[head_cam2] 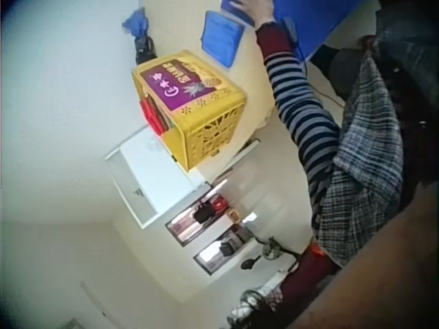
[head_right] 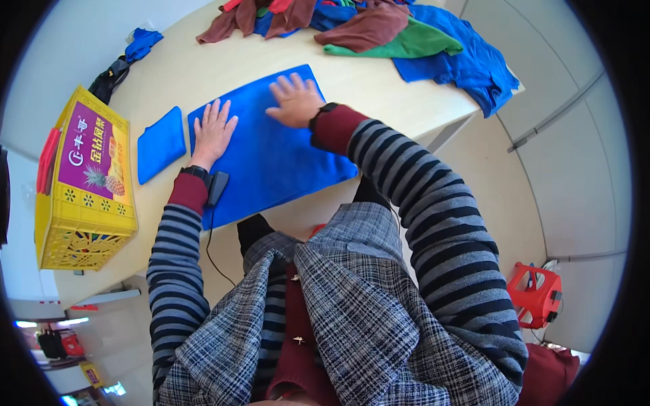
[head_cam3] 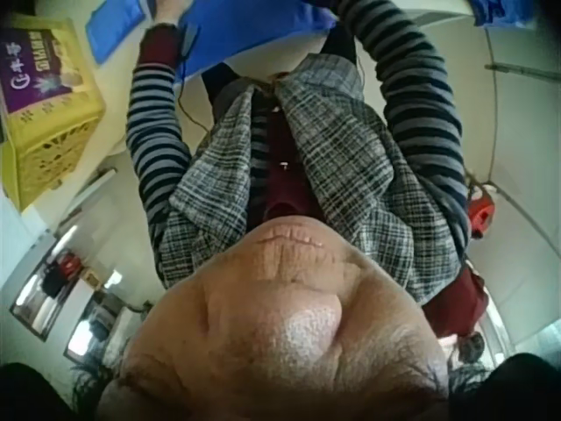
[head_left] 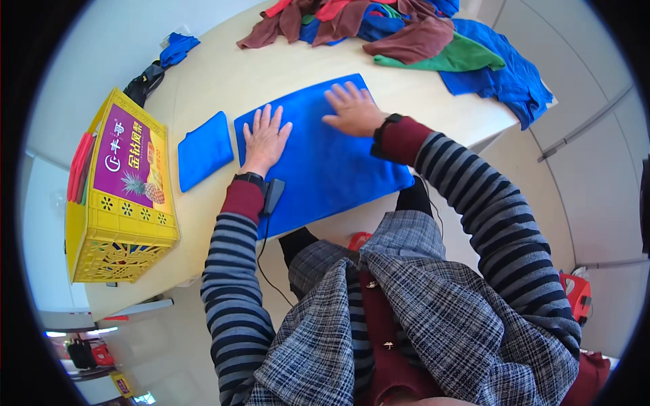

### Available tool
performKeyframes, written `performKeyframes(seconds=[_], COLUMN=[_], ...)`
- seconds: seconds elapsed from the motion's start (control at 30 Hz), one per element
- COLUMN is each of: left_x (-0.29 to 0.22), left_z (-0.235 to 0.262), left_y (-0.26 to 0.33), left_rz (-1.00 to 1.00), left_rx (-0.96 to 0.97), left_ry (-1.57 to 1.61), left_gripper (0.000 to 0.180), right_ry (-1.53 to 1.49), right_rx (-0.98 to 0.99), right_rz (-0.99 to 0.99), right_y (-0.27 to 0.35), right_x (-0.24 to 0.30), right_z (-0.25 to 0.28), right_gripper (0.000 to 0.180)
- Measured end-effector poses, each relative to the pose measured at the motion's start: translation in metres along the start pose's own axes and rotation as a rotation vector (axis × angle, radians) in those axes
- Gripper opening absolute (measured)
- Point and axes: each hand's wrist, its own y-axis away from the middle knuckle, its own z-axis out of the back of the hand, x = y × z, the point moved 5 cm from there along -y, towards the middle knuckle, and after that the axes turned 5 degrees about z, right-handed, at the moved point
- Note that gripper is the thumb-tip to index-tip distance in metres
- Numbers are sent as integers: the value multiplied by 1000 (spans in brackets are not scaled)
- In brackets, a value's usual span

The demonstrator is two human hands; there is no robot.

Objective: Folding various pieces of colorful cloth on a white table.

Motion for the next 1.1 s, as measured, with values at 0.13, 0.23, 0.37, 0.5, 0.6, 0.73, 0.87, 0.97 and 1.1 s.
performKeyframes(seconds=[0.13,0.23,0.37,0.5,0.6,0.73,0.87,0.97,1.1], left_x=[-15,-3,28,38,30,-5,-37,-43,-12], left_z=[-2,-3,-3,-3,0,16,20,16,33], left_y=[22,34,46,52,62,86,121,122,153], left_rz=[-9,8,28,24,29,-38,-130,-131,-28], left_rx=[69,61,16,8,30,31,22,-17,-26], left_ry=[-3,-9,-19,-36,-55,-61,-31,-10,-29], left_gripper=[64,64,63,62,62,62,62,62,62], right_ry=[-26,-35,-6,18,62,136,-41,-134,-148], right_rx=[72,94,78,81,80,-27,-211,-270,-397], right_rz=[49,44,8,-80,-138,-115,132,138,75], right_y=[2,11,30,55,76,95,110,109,112], right_x=[36,25,-13,-48,-66,-53,31,38,32], right_z=[-5,-9,-9,-6,-8,-2,11,-12,3], right_gripper=[76,75,75,73,72,71,69,68,68])
